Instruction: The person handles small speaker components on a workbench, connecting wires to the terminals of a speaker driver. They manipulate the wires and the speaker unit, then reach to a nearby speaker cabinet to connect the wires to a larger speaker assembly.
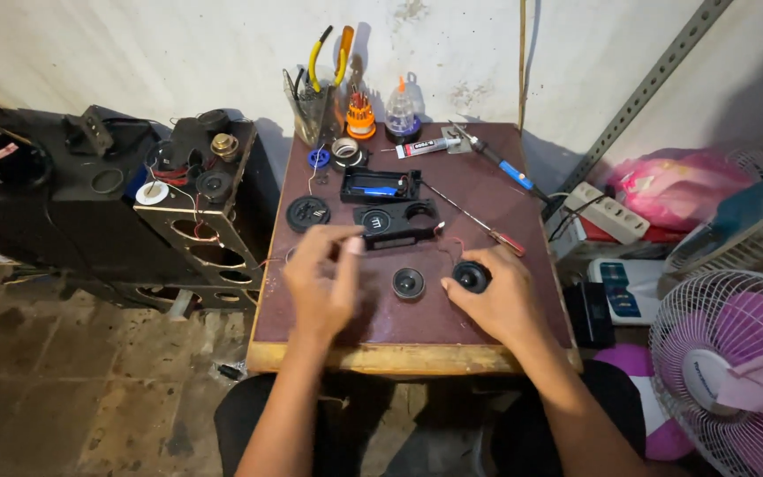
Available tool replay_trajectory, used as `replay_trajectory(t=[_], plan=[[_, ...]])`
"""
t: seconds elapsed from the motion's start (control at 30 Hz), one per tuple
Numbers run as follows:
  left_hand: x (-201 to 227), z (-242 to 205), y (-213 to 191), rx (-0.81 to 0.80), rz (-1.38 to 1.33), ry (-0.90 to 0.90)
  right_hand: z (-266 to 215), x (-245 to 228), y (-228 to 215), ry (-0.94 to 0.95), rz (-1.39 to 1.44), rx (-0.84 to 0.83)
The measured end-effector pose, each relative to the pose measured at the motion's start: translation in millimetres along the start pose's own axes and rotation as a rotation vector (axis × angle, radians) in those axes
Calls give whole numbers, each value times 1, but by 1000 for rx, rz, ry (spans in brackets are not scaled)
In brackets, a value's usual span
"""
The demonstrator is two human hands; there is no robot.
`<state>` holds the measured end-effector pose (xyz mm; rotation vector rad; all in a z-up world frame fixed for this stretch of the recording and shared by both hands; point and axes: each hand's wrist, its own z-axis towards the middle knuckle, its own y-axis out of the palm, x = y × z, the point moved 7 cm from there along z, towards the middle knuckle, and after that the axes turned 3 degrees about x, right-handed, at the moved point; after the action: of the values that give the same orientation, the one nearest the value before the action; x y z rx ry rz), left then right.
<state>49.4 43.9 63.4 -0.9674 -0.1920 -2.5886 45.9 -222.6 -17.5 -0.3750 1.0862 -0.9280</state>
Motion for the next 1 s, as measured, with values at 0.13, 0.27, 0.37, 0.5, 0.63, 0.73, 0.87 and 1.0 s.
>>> replay_trajectory(t=[0.13, 0.27, 0.37, 0.5, 0.63, 0.73, 0.87, 1.0], plan=[[24, -11, 35, -318, 37, 86, 0, 1, -1, -152, 105, 2], [42, -24, 53, -516, 97, 135, -1, -12, -8, -279, 139, -27], [38, -35, 60, -551, 73, 145, -2, -25, -15, -347, 161, -60], [24, -43, 63, -527, 126, 182, -4, -26, -13, -374, 183, -76], [13, -42, 57, -516, 113, 134, -1, -30, -18, -356, 186, -105], [11, -39, 53, -559, 94, 88, 1, -36, -27, -341, 212, -108], [7, -39, 51, -680, 76, -8, 3, -29, -29, -334, 228, -119], [0, -42, 51, -769, 80, -81, 7, -29, -31, -287, 269, -143]])
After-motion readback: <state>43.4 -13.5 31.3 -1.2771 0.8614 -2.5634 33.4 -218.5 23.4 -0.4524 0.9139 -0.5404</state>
